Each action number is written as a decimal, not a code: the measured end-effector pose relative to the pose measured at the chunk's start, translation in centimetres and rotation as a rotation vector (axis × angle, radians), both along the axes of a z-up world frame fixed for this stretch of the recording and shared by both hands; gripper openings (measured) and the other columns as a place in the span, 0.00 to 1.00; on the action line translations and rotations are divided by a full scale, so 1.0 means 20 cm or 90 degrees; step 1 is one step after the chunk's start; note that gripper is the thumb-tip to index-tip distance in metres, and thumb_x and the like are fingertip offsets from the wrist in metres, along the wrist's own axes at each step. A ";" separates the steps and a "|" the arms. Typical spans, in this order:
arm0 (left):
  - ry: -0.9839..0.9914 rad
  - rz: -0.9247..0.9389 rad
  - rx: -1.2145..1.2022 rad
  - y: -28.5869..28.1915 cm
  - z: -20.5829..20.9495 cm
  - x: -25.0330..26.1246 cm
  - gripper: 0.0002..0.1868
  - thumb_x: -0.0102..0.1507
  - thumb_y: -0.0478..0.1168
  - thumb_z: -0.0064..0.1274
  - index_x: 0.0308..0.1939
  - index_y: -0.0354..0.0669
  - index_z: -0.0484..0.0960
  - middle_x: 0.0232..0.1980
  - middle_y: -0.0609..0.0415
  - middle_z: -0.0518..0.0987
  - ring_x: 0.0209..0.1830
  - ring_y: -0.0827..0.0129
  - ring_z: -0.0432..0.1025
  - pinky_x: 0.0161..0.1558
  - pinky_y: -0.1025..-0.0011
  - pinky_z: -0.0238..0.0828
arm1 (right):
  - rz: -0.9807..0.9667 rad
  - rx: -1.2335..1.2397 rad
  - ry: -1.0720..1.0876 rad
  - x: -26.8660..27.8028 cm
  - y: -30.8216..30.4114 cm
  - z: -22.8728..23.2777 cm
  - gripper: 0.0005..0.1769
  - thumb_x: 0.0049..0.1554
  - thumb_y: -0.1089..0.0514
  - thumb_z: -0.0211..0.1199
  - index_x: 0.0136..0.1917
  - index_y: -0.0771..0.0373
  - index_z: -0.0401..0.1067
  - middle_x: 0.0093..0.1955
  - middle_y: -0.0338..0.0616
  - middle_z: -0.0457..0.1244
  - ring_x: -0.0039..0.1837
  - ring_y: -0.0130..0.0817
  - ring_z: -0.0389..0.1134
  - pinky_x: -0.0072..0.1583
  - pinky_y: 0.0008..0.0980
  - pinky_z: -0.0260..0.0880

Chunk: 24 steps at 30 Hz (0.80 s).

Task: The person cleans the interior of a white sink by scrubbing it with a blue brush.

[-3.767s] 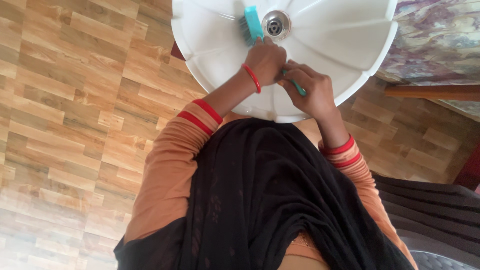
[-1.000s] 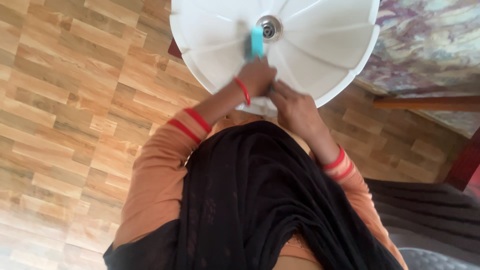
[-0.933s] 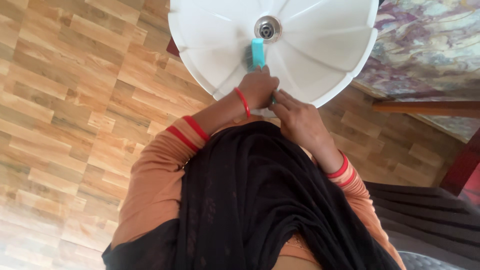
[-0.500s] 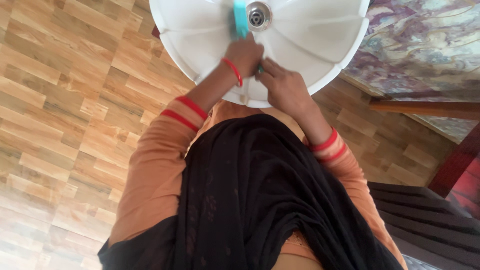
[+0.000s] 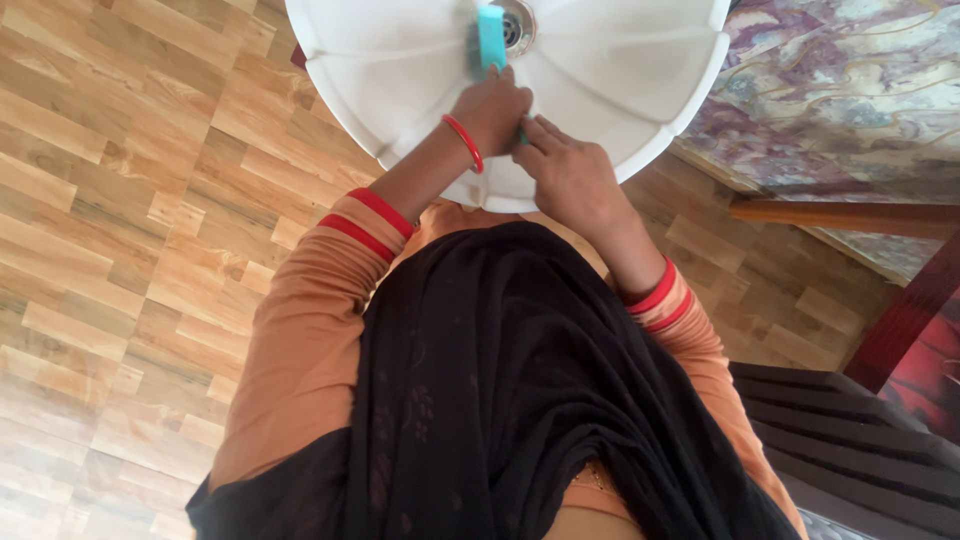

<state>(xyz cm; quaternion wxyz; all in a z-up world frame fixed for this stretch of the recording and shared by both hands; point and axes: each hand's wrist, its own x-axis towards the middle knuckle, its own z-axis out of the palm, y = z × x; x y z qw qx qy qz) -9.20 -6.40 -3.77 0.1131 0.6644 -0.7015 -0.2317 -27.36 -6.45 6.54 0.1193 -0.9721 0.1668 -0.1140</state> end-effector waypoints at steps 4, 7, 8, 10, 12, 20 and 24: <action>0.068 -0.124 -0.029 0.05 -0.03 -0.19 0.16 0.59 0.40 0.57 0.45 0.31 0.78 0.54 0.27 0.75 0.62 0.30 0.68 0.61 0.47 0.66 | -0.016 -0.006 0.071 -0.17 0.12 0.22 0.12 0.48 0.70 0.59 0.47 0.64 0.73 0.65 0.54 0.66 0.66 0.47 0.70 0.48 0.42 0.74; 0.185 -0.163 -0.106 0.09 -0.10 -0.28 0.13 0.62 0.40 0.56 0.43 0.31 0.79 0.58 0.18 0.70 0.64 0.26 0.65 0.66 0.47 0.63 | -0.028 -0.055 0.093 -0.21 0.20 0.29 0.09 0.48 0.67 0.60 0.45 0.65 0.71 0.65 0.56 0.65 0.67 0.48 0.69 0.51 0.41 0.75; 0.238 -0.139 -0.098 0.10 -0.13 -0.30 0.12 0.62 0.40 0.56 0.43 0.31 0.78 0.61 0.12 0.67 0.64 0.25 0.64 0.65 0.49 0.64 | -0.036 -0.067 0.102 -0.21 0.21 0.28 0.08 0.48 0.66 0.61 0.44 0.64 0.70 0.65 0.56 0.65 0.67 0.47 0.68 0.52 0.40 0.76; 0.163 -0.160 -0.105 0.02 -0.17 -0.26 0.14 0.63 0.40 0.55 0.45 0.31 0.77 0.62 0.13 0.67 0.66 0.27 0.65 0.71 0.48 0.62 | -0.046 -0.049 0.100 -0.16 0.16 0.22 0.08 0.48 0.67 0.60 0.43 0.65 0.70 0.65 0.57 0.65 0.67 0.48 0.69 0.50 0.40 0.75; 0.117 -0.134 -0.072 -0.09 -0.18 -0.19 0.15 0.61 0.39 0.54 0.48 0.31 0.76 0.65 0.15 0.64 0.68 0.26 0.62 0.68 0.47 0.64 | -0.058 -0.043 0.083 -0.10 0.08 0.11 0.08 0.49 0.68 0.60 0.44 0.65 0.71 0.65 0.55 0.65 0.68 0.47 0.69 0.50 0.41 0.75; 0.070 -0.130 0.013 -0.13 -0.16 -0.11 0.18 0.63 0.40 0.52 0.52 0.31 0.75 0.72 0.15 0.54 0.71 0.24 0.57 0.61 0.45 0.68 | -0.068 -0.019 0.056 -0.10 0.06 0.00 0.09 0.49 0.69 0.59 0.45 0.65 0.71 0.69 0.58 0.63 0.69 0.50 0.67 0.53 0.41 0.76; 0.119 -0.199 0.021 -0.07 -0.20 -0.21 0.17 0.64 0.40 0.52 0.52 0.29 0.75 0.72 0.12 0.53 0.73 0.23 0.53 0.64 0.45 0.65 | -0.071 -0.049 0.085 -0.17 0.16 0.05 0.07 0.49 0.66 0.60 0.44 0.68 0.71 0.68 0.65 0.62 0.69 0.55 0.66 0.50 0.42 0.76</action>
